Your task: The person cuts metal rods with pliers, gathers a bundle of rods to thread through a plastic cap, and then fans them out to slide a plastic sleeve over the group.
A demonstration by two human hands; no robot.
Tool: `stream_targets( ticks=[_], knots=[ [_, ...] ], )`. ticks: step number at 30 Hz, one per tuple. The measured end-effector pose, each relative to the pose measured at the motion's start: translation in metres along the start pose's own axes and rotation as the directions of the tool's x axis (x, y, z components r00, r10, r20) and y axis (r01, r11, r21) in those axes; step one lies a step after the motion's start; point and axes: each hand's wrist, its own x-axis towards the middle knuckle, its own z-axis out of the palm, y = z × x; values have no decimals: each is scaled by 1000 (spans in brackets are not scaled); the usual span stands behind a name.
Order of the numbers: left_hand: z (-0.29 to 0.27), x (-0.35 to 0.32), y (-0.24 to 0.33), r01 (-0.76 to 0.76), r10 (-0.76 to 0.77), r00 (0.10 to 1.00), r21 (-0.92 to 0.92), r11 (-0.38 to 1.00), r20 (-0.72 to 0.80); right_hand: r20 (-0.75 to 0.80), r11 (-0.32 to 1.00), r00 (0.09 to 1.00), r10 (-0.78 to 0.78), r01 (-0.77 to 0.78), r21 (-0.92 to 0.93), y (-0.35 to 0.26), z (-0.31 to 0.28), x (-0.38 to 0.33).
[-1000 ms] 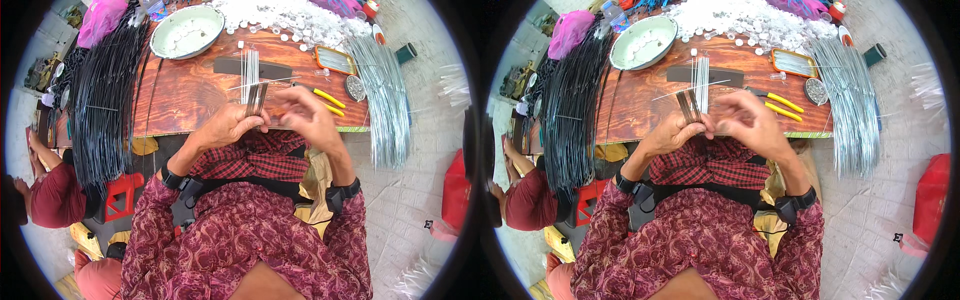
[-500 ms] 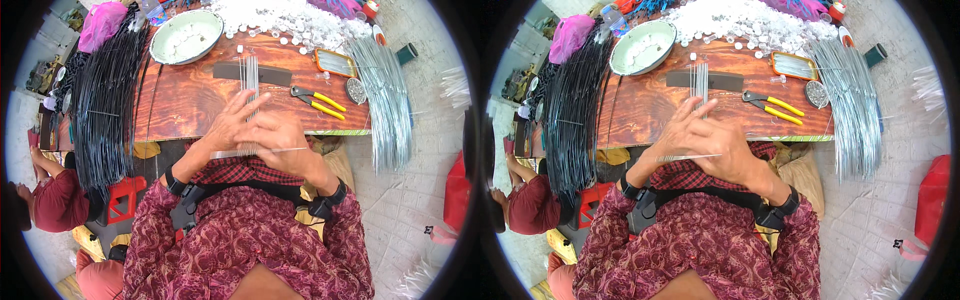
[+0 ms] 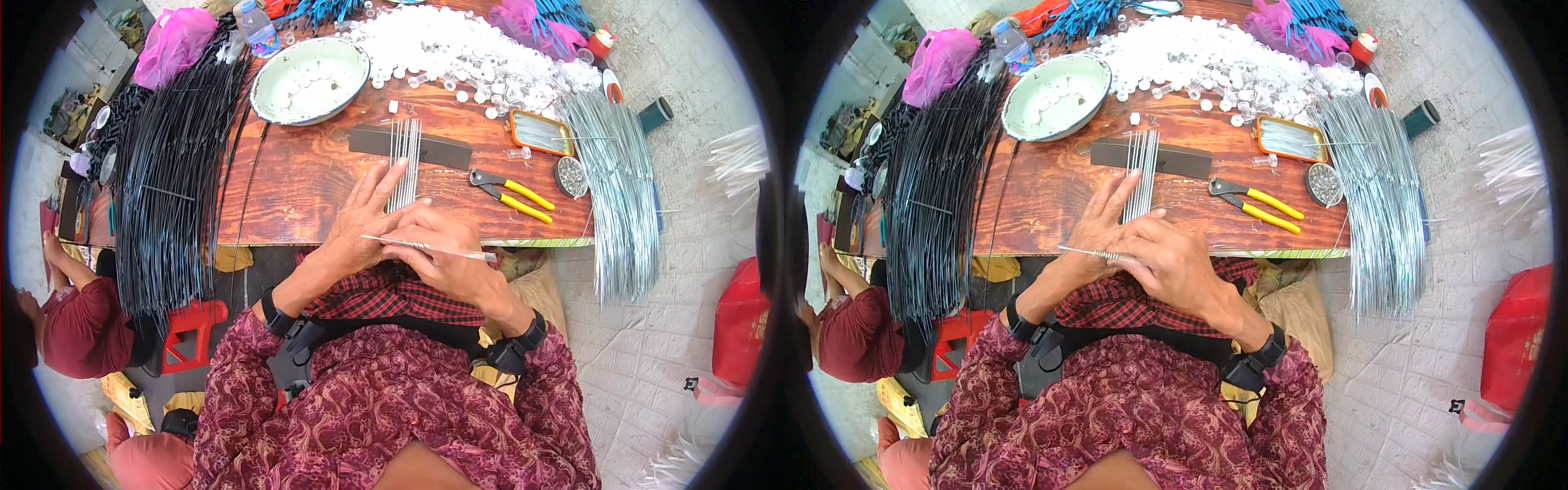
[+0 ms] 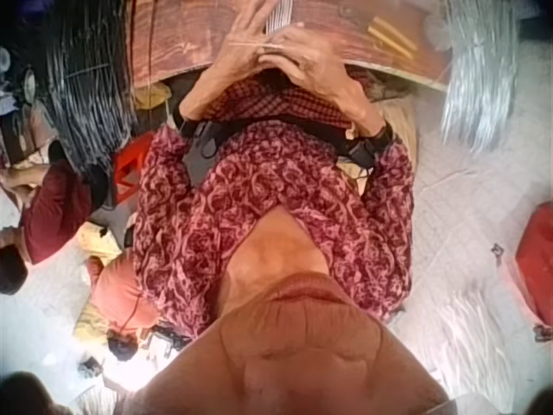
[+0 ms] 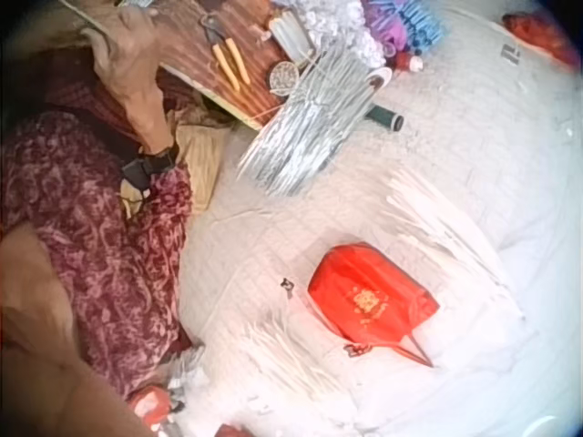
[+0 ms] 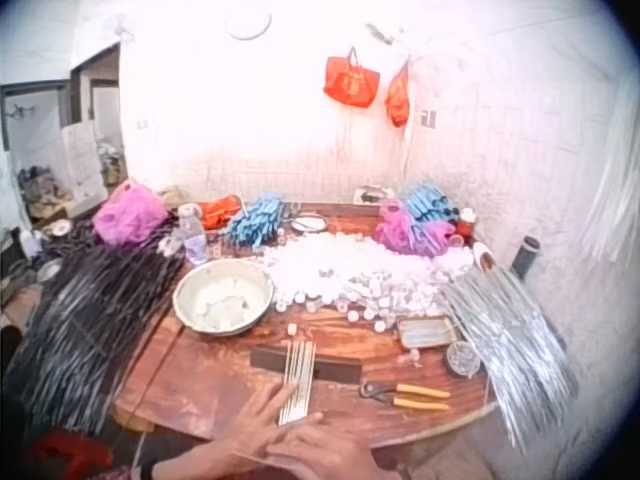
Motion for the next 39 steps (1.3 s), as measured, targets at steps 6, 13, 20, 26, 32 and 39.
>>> stream_targets(
  ticks=[6, 13, 20, 26, 32, 39],
  knots=[
    [-4, 2, 0, 16, -15, 1000, -68, 998, 12, -11, 1000, 1000, 17, -17, -14, 9, 4, -1],
    [-3, 4, -1, 40, -33, 996, -82, 996, 82, 13, 999, 1000, 8, -7, -46, 15, 7, -2],
    [3, 5, -3, -5, 7, 998, -37, 999, 64, 97, 975, 991, -87, 105, -197, 10, 2, 1],
    [-1, 11, -8, -37, 36, 989, 1, 999, 146, 127, 987, 992, -16, 36, -154, 11, 2, 0],
    [-9, 13, -4, 26, -5, 981, -106, 994, 195, 322, 992, 945, 57, -17, -124, 17, -17, 5],
    [-23, 15, 1, 110, -87, 955, -69, 992, 284, 34, 859, 975, 222, -179, -480, 108, -115, 36]
  ],
)
